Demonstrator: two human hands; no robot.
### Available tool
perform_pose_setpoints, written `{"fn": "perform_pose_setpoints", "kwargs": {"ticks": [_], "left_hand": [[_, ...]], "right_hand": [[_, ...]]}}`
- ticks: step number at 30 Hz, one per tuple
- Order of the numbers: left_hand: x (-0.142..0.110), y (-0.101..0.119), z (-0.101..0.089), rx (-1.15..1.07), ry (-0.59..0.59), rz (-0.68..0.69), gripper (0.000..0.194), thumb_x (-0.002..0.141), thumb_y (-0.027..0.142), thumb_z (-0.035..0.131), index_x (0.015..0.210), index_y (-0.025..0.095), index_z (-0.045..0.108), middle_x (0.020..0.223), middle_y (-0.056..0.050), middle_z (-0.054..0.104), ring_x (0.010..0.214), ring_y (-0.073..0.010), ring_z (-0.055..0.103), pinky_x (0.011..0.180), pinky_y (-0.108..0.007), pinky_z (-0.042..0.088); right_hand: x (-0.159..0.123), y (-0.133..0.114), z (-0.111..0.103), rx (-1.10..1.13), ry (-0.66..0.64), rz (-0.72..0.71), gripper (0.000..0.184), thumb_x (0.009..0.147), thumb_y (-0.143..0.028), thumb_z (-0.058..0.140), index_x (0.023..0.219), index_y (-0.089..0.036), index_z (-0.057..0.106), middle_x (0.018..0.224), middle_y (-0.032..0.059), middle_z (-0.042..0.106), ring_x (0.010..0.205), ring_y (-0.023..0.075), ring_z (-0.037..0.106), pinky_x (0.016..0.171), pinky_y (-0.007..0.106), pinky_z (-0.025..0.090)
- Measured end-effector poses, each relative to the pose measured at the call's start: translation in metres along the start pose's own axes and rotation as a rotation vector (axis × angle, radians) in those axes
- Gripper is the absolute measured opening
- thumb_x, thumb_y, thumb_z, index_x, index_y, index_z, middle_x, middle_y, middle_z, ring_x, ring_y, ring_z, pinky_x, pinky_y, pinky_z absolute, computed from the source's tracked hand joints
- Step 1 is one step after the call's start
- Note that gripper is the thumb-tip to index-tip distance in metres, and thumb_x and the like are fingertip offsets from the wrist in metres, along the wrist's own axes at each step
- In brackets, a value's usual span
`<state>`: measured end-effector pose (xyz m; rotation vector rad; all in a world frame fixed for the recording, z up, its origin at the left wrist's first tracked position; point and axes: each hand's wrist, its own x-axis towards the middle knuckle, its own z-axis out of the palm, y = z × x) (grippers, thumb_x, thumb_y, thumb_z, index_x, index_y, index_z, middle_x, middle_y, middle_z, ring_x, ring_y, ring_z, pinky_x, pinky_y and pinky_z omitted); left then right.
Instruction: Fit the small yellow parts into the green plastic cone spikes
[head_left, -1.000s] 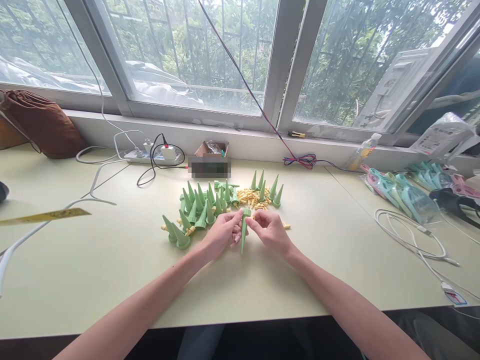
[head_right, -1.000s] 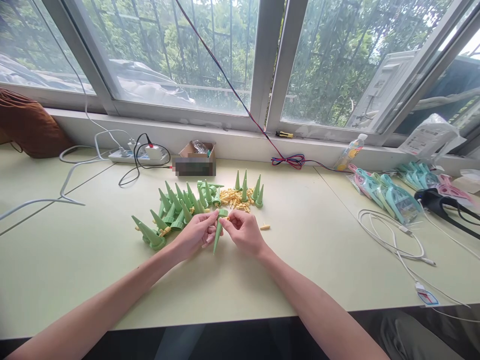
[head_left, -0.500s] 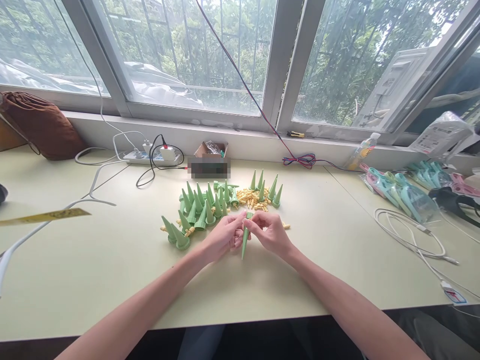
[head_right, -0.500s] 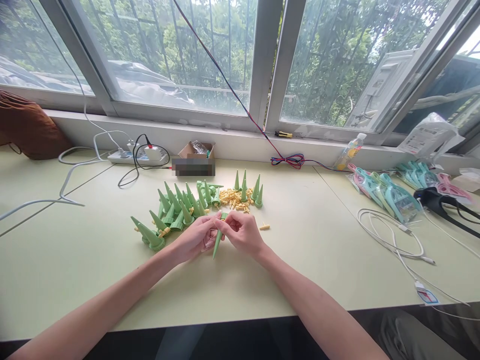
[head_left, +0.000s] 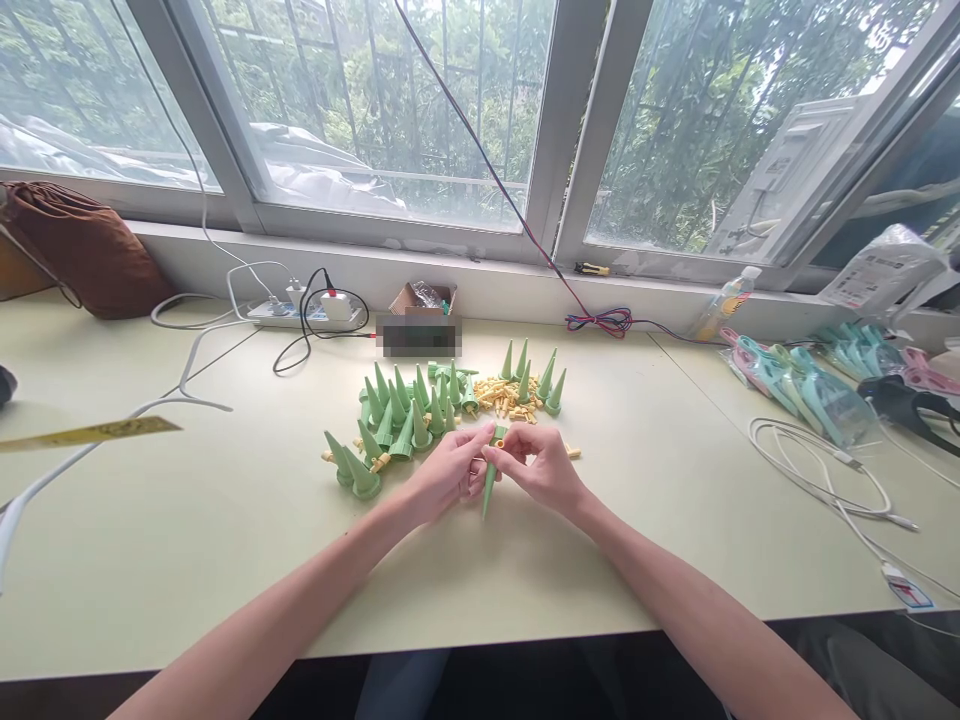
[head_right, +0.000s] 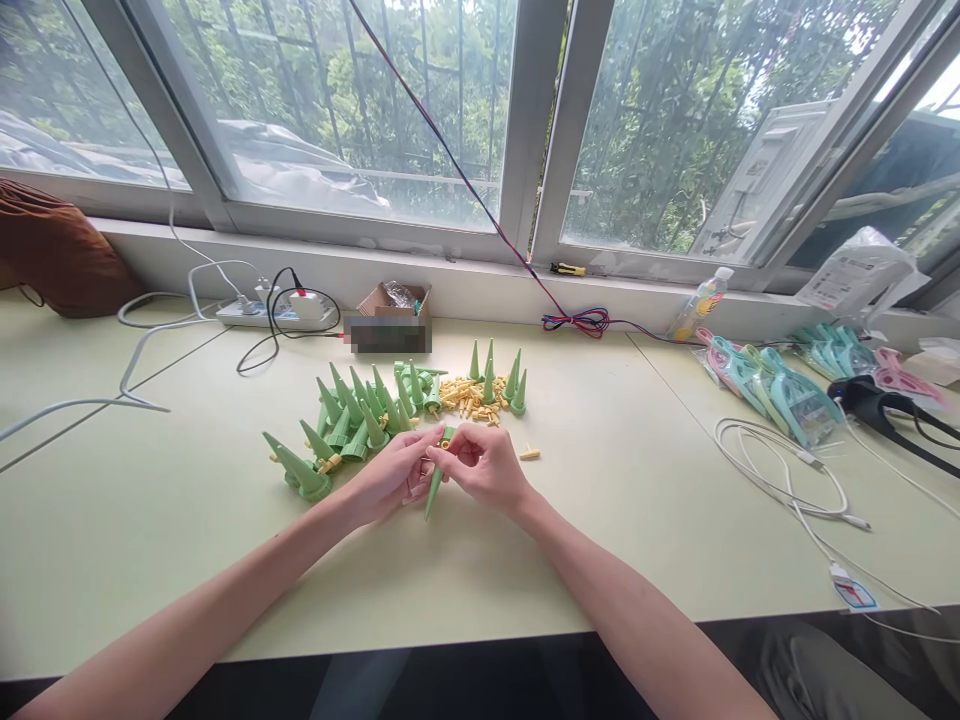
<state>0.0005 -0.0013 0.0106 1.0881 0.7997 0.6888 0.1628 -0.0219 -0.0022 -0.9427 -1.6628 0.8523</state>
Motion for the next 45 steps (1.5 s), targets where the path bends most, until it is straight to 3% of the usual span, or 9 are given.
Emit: {"fn": "perform_pose_setpoints", "kwargs": {"ticks": [6,32,40,45], "left_hand": [[0.0005,-0.0014,-0.0004,0.011,-0.011,0.011,0.047,0.084,0.058,0.065,0.071,0.013,0.061,0.054,-0.001,0.061,0.034,-0.0039,0.038,0.034,-0.017,0.026],[0.0000,-0.0027,-0.0019,-0.007,-0.041,-0.006,0.046,0.082,0.059,0.067,0.072,0.015,0.055,0.053,0.000,0.057,0.035,-0.0038,0.033,0.035,-0.017,0.022],[-0.0005,-0.0014,-0.0013,0.026,-0.020,0.003,0.047,0.085,0.057,0.063,0.070,0.013,0.058,0.057,-0.003,0.061,0.036,-0.0035,0.034,0.036,-0.017,0.024],[0.0016,-0.0037,-0.0030,0.006,-0.031,-0.002,0.044,0.085,0.057,0.063,0.075,0.014,0.058,0.059,-0.002,0.061,0.037,-0.0044,0.037,0.036,-0.018,0.024]], "right_hand": [[0.0002,0.0007,-0.0006,-0.028,-0.012,0.026,0.038,0.084,-0.047,0.068,0.064,-0.021,0.050,0.055,-0.0007,0.058,0.048,0.0115,0.051,0.047,0.026,0.038],[0.0003,0.0046,-0.0020,-0.050,-0.023,0.017,0.034,0.082,-0.038,0.068,0.061,-0.021,0.046,0.052,-0.0053,0.042,0.048,0.0089,0.036,0.045,0.024,0.029],[-0.0001,0.0003,-0.0018,-0.013,-0.054,0.042,0.036,0.088,-0.048,0.063,0.068,-0.020,0.054,0.059,0.0003,0.061,0.051,0.0112,0.049,0.048,0.025,0.037],[0.0003,-0.0016,-0.0030,0.013,-0.046,0.025,0.041,0.092,-0.052,0.058,0.068,-0.019,0.057,0.063,0.0018,0.064,0.055,0.0128,0.056,0.052,0.026,0.041]]}}
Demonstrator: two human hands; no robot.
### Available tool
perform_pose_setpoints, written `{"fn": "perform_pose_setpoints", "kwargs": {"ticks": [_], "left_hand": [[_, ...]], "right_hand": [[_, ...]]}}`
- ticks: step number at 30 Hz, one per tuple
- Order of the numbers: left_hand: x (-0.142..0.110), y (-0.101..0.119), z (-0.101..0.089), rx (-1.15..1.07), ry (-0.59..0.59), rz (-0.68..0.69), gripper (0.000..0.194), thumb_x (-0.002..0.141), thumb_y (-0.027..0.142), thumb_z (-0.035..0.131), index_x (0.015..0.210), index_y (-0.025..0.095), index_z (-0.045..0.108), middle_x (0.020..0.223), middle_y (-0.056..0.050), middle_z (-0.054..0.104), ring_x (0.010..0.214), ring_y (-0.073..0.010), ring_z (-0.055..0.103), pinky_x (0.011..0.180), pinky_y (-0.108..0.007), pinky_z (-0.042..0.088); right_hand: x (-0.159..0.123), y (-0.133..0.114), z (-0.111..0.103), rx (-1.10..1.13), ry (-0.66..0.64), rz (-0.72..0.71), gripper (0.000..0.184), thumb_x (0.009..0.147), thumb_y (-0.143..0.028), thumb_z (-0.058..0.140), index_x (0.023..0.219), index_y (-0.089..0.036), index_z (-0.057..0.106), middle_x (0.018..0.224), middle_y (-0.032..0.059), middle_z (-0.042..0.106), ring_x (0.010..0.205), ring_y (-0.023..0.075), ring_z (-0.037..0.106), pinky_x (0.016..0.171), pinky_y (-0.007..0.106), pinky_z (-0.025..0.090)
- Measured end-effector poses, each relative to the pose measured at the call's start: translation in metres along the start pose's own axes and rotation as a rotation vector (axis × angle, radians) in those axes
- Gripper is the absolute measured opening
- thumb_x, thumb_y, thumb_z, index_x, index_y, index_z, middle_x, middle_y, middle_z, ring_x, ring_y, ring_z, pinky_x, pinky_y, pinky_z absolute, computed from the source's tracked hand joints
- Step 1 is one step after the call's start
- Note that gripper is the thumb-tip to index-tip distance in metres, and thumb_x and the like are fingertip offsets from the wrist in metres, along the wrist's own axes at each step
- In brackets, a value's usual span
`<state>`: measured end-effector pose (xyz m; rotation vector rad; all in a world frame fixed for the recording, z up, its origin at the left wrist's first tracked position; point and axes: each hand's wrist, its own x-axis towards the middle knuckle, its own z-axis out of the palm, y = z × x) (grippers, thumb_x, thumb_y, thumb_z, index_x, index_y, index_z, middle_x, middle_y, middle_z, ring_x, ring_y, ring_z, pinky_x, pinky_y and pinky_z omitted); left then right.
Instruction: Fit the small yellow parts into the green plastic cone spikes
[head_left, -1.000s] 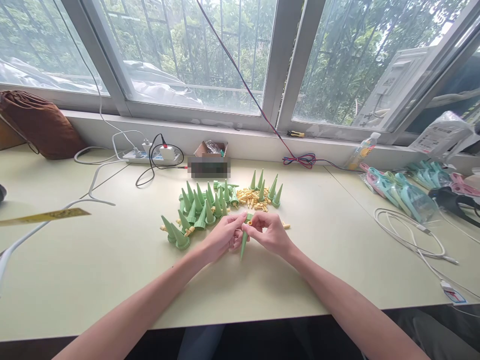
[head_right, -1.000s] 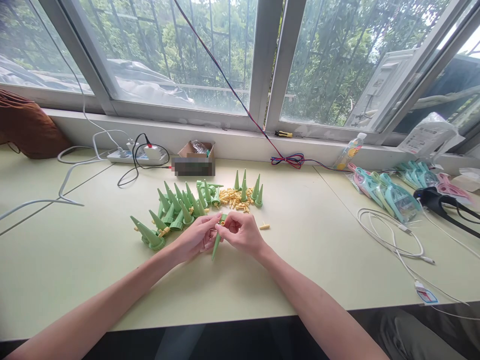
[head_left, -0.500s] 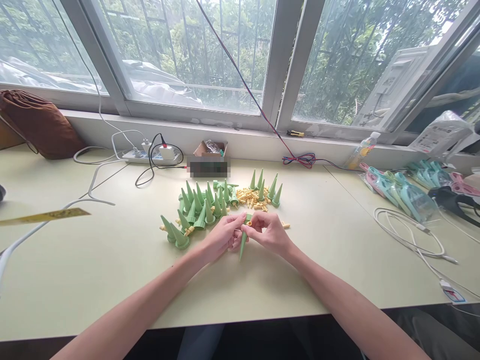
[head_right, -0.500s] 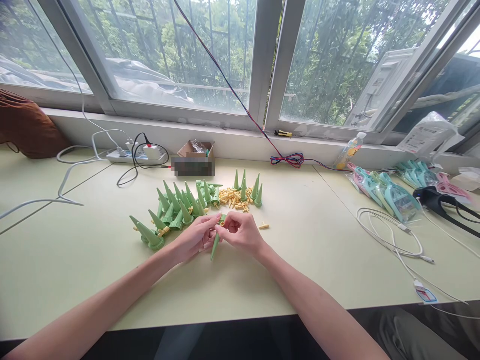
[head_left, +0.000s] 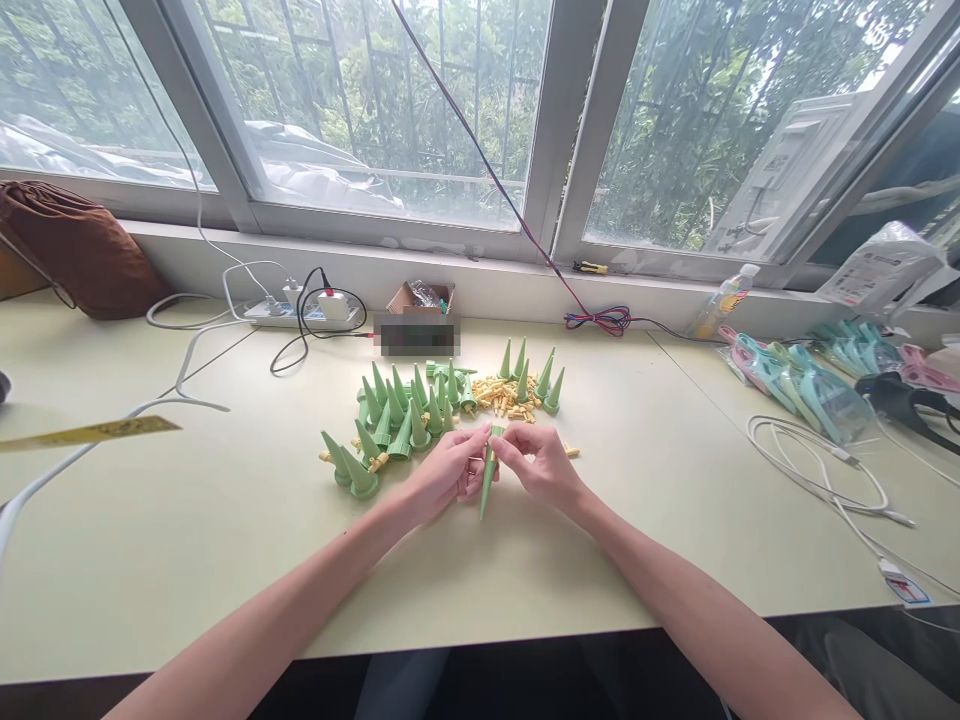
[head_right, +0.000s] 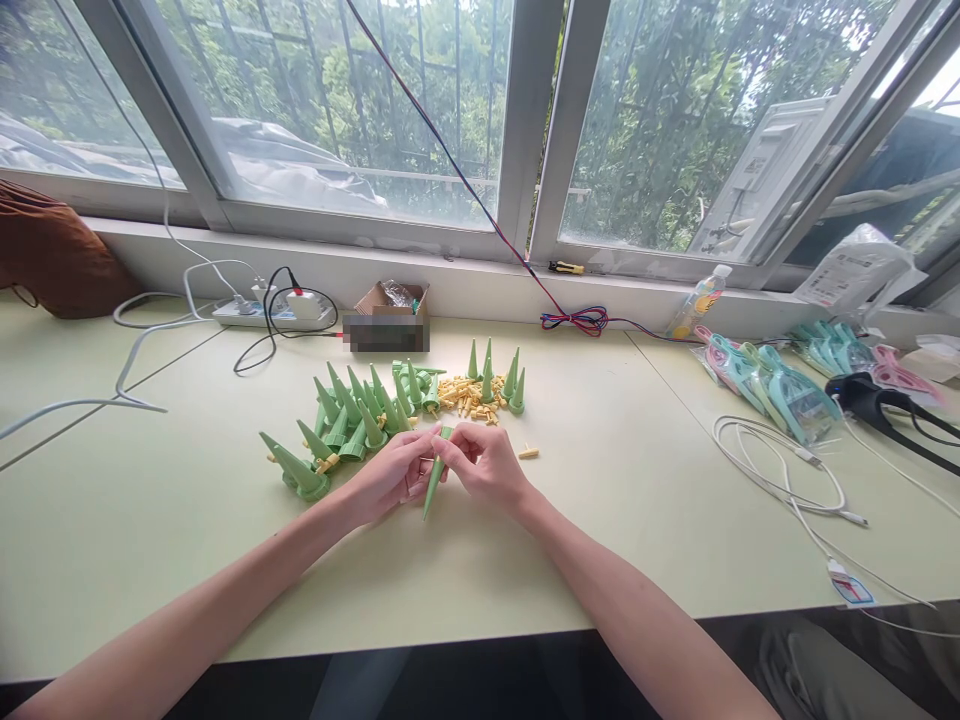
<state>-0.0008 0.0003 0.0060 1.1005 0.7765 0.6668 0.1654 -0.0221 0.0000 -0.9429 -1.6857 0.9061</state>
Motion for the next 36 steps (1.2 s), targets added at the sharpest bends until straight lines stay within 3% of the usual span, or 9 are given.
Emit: {"fn": "perform_pose_setpoints", "kwargs": {"ticks": [9,12,15,18,23,29,36], "left_hand": [[-0.001,0.000,0.002,0.035,0.009,0.046,0.044,0.085,0.058,0.062,0.078,0.015,0.058,0.058,-0.001,0.061,0.036,-0.0044,0.036,0.036,-0.018,0.027],[-0.001,-0.001,0.003,0.084,0.045,0.107,0.042,0.087,0.058,0.061,0.080,0.017,0.056,0.048,0.004,0.052,0.035,-0.0056,0.035,0.037,-0.018,0.030],[-0.002,-0.001,0.004,0.232,0.126,0.199,0.038,0.090,0.054,0.058,0.096,0.017,0.058,0.044,0.006,0.047,0.036,-0.0083,0.040,0.040,-0.020,0.036],[-0.003,-0.001,0.005,0.383,0.227,0.305,0.043,0.090,0.050,0.059,0.119,0.019,0.053,0.054,0.007,0.052,0.037,-0.0098,0.045,0.041,-0.021,0.038],[-0.006,-0.003,0.006,0.639,0.337,0.424,0.034,0.092,0.044,0.057,0.117,0.021,0.056,0.063,0.004,0.057,0.041,-0.0101,0.050,0.046,-0.023,0.038],[-0.004,-0.007,0.004,0.838,0.373,0.405,0.028,0.091,0.041,0.056,0.107,0.019,0.060,0.058,0.004,0.058,0.050,-0.0130,0.049,0.053,-0.024,0.036],[0.001,-0.014,-0.002,1.023,0.376,0.282,0.029,0.094,0.040,0.050,0.111,0.018,0.059,0.061,0.002,0.058,0.058,-0.0170,0.053,0.060,-0.026,0.040]], "right_hand": [[0.001,0.003,0.001,0.004,0.016,-0.005,0.044,0.091,-0.054,0.058,0.064,-0.019,0.055,0.060,0.0003,0.060,0.052,0.0119,0.052,0.051,0.026,0.039],[0.001,0.006,0.001,-0.043,0.059,-0.017,0.043,0.093,-0.050,0.057,0.062,-0.019,0.055,0.058,-0.0003,0.057,0.051,0.0110,0.047,0.050,0.026,0.036],[0.003,0.010,0.001,-0.080,0.102,-0.023,0.041,0.094,-0.044,0.055,0.062,-0.018,0.056,0.057,-0.0014,0.051,0.051,0.0107,0.041,0.049,0.026,0.032],[0.006,0.012,-0.001,-0.117,0.160,-0.013,0.040,0.094,-0.042,0.055,0.061,-0.019,0.053,0.056,-0.0027,0.045,0.051,0.0106,0.037,0.049,0.026,0.030],[0.010,0.014,-0.004,-0.222,0.284,0.015,0.046,0.092,-0.044,0.056,0.055,-0.020,0.042,0.052,-0.0040,0.036,0.051,0.0110,0.034,0.049,0.026,0.028],[0.010,0.017,-0.006,-0.268,0.420,0.080,0.045,0.093,-0.045,0.053,0.057,-0.020,0.046,0.052,-0.0042,0.037,0.051,0.0113,0.034,0.050,0.026,0.028],[0.011,0.019,-0.006,-0.303,0.429,0.078,0.044,0.093,-0.044,0.052,0.057,-0.020,0.046,0.052,-0.0045,0.039,0.051,0.0113,0.035,0.051,0.025,0.030]]}}
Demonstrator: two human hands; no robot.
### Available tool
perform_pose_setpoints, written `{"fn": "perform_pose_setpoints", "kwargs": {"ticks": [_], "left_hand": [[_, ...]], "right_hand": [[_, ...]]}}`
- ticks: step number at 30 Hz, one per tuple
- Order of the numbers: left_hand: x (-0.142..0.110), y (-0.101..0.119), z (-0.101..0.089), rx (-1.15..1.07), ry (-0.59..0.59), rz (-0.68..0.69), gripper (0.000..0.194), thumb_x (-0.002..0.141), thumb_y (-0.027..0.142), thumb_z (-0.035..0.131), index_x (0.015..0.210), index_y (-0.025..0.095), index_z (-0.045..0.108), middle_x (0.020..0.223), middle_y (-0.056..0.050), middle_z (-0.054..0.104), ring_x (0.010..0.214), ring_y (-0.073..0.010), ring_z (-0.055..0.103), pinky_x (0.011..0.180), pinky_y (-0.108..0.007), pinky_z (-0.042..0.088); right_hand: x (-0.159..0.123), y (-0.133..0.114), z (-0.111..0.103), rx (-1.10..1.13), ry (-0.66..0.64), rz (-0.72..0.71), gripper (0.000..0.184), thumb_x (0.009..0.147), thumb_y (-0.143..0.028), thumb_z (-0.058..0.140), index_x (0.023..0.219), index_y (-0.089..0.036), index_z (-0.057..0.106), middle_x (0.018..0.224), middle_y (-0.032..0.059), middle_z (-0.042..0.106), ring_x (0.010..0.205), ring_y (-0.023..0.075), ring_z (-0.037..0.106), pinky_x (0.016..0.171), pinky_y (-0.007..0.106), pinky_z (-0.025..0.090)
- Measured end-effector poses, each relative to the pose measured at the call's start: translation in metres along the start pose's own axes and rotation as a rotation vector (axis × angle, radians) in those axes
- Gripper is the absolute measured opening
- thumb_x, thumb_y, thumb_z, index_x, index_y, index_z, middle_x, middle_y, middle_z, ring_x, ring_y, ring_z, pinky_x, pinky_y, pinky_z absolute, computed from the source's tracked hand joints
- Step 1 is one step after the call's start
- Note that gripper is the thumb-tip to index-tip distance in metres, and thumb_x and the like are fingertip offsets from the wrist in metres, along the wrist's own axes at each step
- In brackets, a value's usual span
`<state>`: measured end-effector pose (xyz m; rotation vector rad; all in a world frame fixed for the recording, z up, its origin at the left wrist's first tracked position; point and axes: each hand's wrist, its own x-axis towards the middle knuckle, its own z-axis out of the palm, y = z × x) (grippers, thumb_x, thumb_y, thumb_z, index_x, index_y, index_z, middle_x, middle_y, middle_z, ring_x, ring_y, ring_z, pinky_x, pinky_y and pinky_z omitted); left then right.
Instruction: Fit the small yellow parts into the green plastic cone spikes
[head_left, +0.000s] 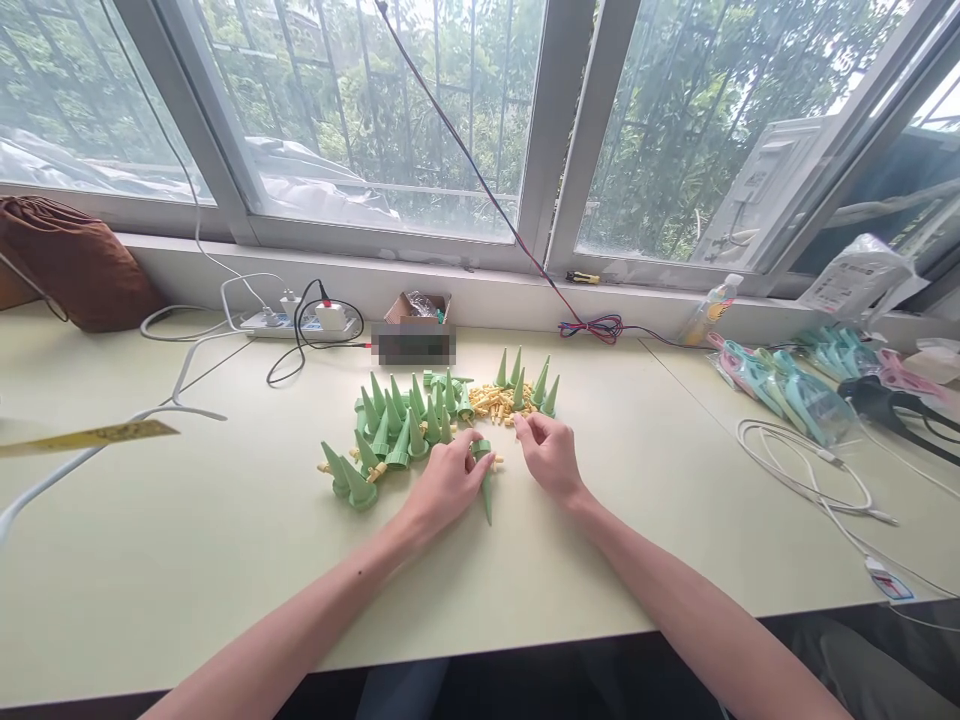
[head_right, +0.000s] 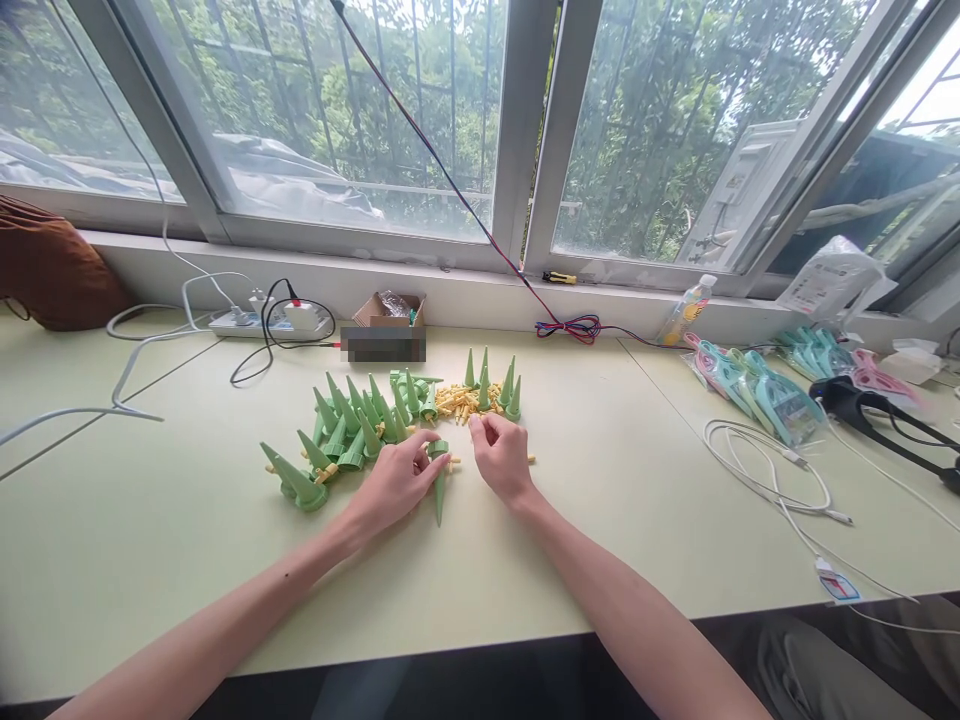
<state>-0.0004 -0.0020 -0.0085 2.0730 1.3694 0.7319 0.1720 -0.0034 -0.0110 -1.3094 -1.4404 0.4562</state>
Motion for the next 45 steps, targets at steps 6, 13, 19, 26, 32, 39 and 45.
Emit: {"fn": "perform_pose_setpoints", "kwargs": {"ticks": [6,13,19,26,32,39,45], "left_hand": [[0.000,-0.006,0.003,0.088,0.011,0.035,0.028,0.097,0.038,0.047,0.116,0.021,0.058,0.063,0.002,0.057,0.065,-0.0183,0.055,0.063,-0.026,0.041],[-0.001,0.001,0.001,0.029,0.036,0.086,0.030,0.098,0.037,0.045,0.121,0.021,0.055,0.060,0.004,0.056,0.060,-0.0168,0.057,0.060,-0.025,0.040],[-0.002,0.002,0.001,0.041,0.030,0.145,0.029,0.097,0.033,0.047,0.122,0.020,0.053,0.060,0.005,0.056,0.055,-0.0153,0.055,0.059,-0.024,0.041],[-0.001,0.001,0.003,0.066,0.026,0.190,0.029,0.095,0.033,0.051,0.121,0.021,0.053,0.068,0.004,0.061,0.055,-0.0142,0.054,0.060,-0.025,0.042],[-0.006,0.007,0.001,0.061,0.018,0.241,0.021,0.096,0.032,0.050,0.112,0.022,0.059,0.061,0.006,0.053,0.053,-0.0126,0.047,0.056,-0.023,0.036],[-0.011,0.010,0.000,0.109,-0.062,0.354,0.023,0.098,0.031,0.047,0.092,0.021,0.066,0.058,0.004,0.051,0.054,-0.0118,0.045,0.058,-0.024,0.034],[-0.009,0.008,-0.001,0.093,-0.052,0.411,0.034,0.099,0.030,0.045,0.070,0.020,0.058,0.056,0.004,0.042,0.052,-0.0114,0.036,0.056,-0.026,0.030]], "right_hand": [[0.000,0.002,0.001,-0.009,-0.016,-0.002,0.043,0.094,-0.043,0.052,0.058,-0.020,0.046,0.053,-0.0047,0.038,0.051,0.0116,0.035,0.051,0.026,0.029],[0.001,0.005,-0.001,-0.041,-0.019,-0.027,0.041,0.096,-0.042,0.050,0.061,-0.020,0.046,0.053,-0.0048,0.040,0.051,0.0116,0.036,0.051,0.025,0.030],[0.010,0.017,-0.003,-0.296,-0.069,-0.136,0.019,0.095,-0.030,0.051,0.081,-0.019,0.060,0.070,-0.0001,0.058,0.058,0.0139,0.050,0.058,0.026,0.038],[0.014,0.026,-0.002,-0.487,-0.185,-0.138,0.024,0.092,-0.020,0.056,0.114,-0.019,0.067,0.094,0.0065,0.061,0.077,0.0185,0.061,0.067,0.028,0.047],[0.014,0.029,0.001,-0.521,-0.277,-0.172,0.029,0.093,-0.017,0.056,0.119,-0.020,0.068,0.099,0.0076,0.057,0.079,0.0176,0.060,0.076,0.030,0.051],[0.014,0.037,0.004,-0.415,-0.274,-0.179,0.019,0.092,-0.014,0.054,0.104,-0.019,0.069,0.094,0.0054,0.054,0.081,0.0172,0.060,0.079,0.030,0.051],[0.013,0.037,0.005,-0.351,-0.275,-0.188,0.012,0.091,-0.012,0.054,0.089,-0.018,0.064,0.090,0.0046,0.056,0.082,0.0185,0.058,0.080,0.032,0.049]]}}
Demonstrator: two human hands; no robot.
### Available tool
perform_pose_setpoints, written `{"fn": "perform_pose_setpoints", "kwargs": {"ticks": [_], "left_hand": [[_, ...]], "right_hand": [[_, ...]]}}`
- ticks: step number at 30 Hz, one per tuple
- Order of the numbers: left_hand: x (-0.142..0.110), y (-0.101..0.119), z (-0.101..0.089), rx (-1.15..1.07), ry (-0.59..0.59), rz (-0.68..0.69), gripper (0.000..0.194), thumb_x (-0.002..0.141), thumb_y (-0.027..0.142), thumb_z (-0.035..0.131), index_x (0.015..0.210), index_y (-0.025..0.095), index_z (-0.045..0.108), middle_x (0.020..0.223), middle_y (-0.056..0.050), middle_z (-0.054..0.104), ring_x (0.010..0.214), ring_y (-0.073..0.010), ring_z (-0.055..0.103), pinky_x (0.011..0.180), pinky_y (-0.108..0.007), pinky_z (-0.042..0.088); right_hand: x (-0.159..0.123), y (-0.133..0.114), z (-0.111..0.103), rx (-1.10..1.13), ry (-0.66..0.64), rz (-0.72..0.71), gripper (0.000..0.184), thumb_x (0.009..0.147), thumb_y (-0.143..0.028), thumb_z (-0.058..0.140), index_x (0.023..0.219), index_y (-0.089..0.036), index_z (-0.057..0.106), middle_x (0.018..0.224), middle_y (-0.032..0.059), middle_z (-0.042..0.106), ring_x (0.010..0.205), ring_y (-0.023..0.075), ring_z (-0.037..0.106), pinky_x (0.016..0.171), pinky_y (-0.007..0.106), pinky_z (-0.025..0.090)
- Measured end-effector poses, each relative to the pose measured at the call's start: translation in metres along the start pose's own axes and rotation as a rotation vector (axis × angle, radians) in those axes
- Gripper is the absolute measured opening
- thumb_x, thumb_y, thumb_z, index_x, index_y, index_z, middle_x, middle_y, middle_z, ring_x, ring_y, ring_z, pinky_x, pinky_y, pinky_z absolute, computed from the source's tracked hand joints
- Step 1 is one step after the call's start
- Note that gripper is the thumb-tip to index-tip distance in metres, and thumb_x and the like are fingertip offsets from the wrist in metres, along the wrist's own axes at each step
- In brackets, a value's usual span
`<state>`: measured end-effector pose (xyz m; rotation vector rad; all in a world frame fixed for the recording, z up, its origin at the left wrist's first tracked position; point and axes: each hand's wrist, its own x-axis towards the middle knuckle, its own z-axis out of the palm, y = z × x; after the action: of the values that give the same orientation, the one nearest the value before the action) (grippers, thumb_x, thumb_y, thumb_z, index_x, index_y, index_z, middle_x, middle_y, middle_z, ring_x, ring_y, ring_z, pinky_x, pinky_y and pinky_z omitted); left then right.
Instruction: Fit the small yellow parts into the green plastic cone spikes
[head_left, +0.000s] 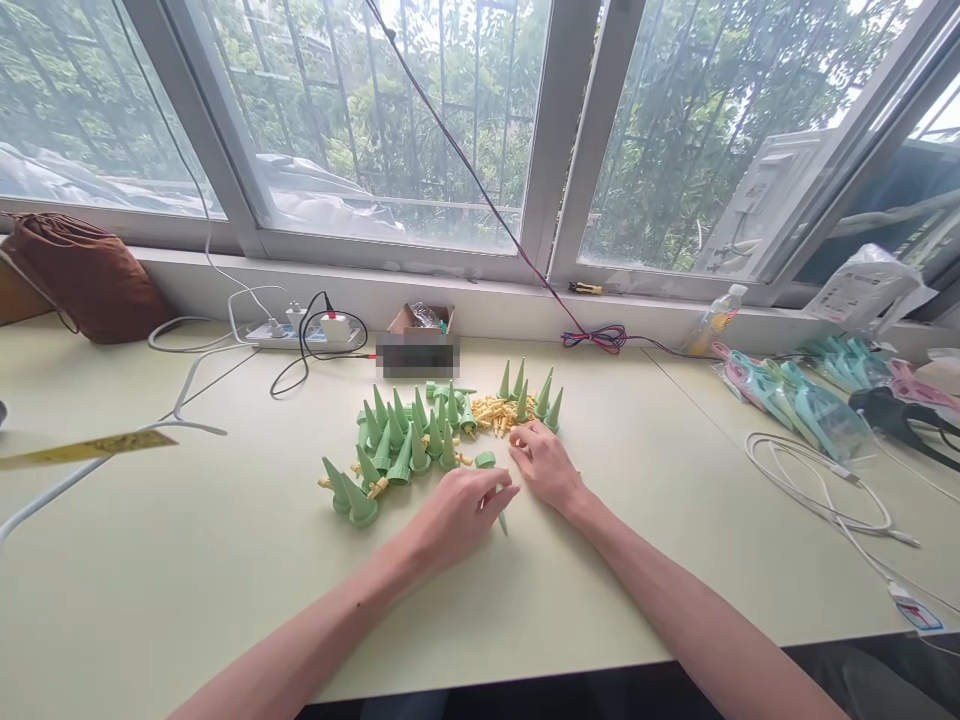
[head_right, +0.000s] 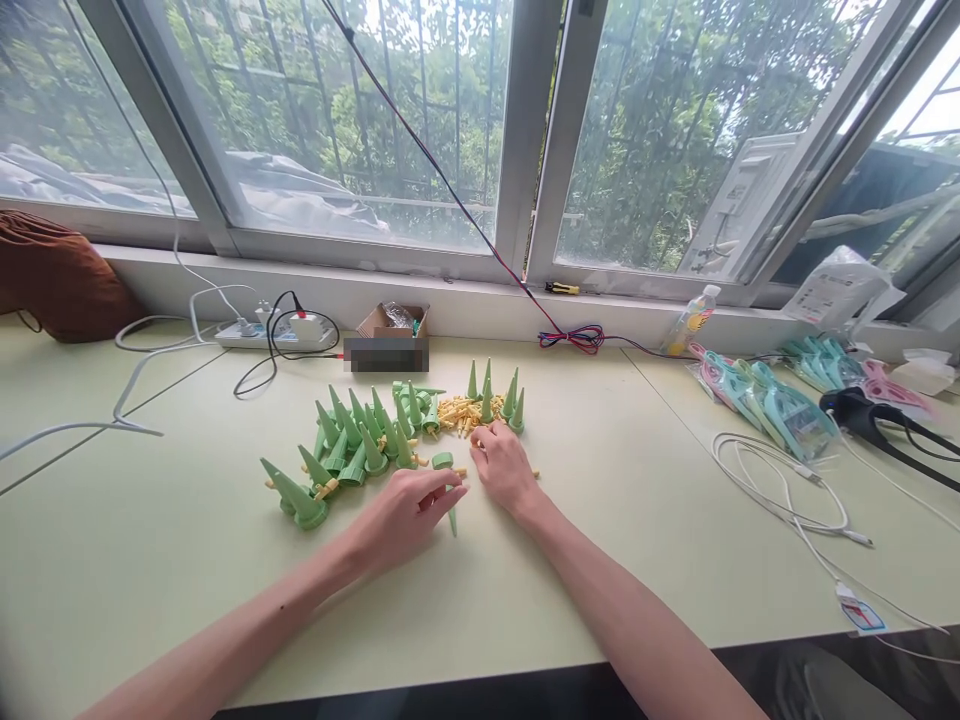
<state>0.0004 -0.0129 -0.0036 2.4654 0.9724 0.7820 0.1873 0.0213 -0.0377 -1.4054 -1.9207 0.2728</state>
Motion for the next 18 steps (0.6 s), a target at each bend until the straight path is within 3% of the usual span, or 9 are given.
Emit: {"fn": "perform_pose_setpoints", "kwargs": {"ticks": [3,8,18], "left_hand": [[0.001,-0.002,0.001,-0.002,0.007,0.021,0.044,0.099,0.033,0.045,0.058,0.019,0.046,0.054,0.005,0.033,0.051,-0.0110,0.030,0.054,-0.027,0.027],[0.000,-0.005,0.003,0.011,0.011,0.017,0.048,0.099,0.034,0.045,0.054,0.019,0.037,0.053,0.005,0.027,0.050,-0.0108,0.026,0.053,-0.028,0.023],[0.000,-0.008,0.004,-0.015,0.110,-0.028,0.038,0.101,0.025,0.038,0.064,0.019,0.040,0.058,0.003,0.041,0.054,-0.0118,0.034,0.056,-0.027,0.028]], "right_hand": [[0.000,-0.001,0.000,-0.011,-0.002,-0.015,0.012,0.091,-0.012,0.053,0.085,-0.019,0.061,0.088,0.0043,0.055,0.082,0.0191,0.057,0.081,0.033,0.048],[0.000,-0.003,0.000,0.039,0.013,-0.012,0.014,0.092,-0.013,0.052,0.083,-0.019,0.061,0.086,0.0044,0.053,0.081,0.0194,0.056,0.080,0.034,0.048],[-0.003,-0.023,-0.006,0.335,0.191,0.001,0.012,0.095,-0.027,0.052,0.092,-0.020,0.060,0.089,0.0044,0.062,0.076,0.0174,0.058,0.072,0.031,0.051]]}}
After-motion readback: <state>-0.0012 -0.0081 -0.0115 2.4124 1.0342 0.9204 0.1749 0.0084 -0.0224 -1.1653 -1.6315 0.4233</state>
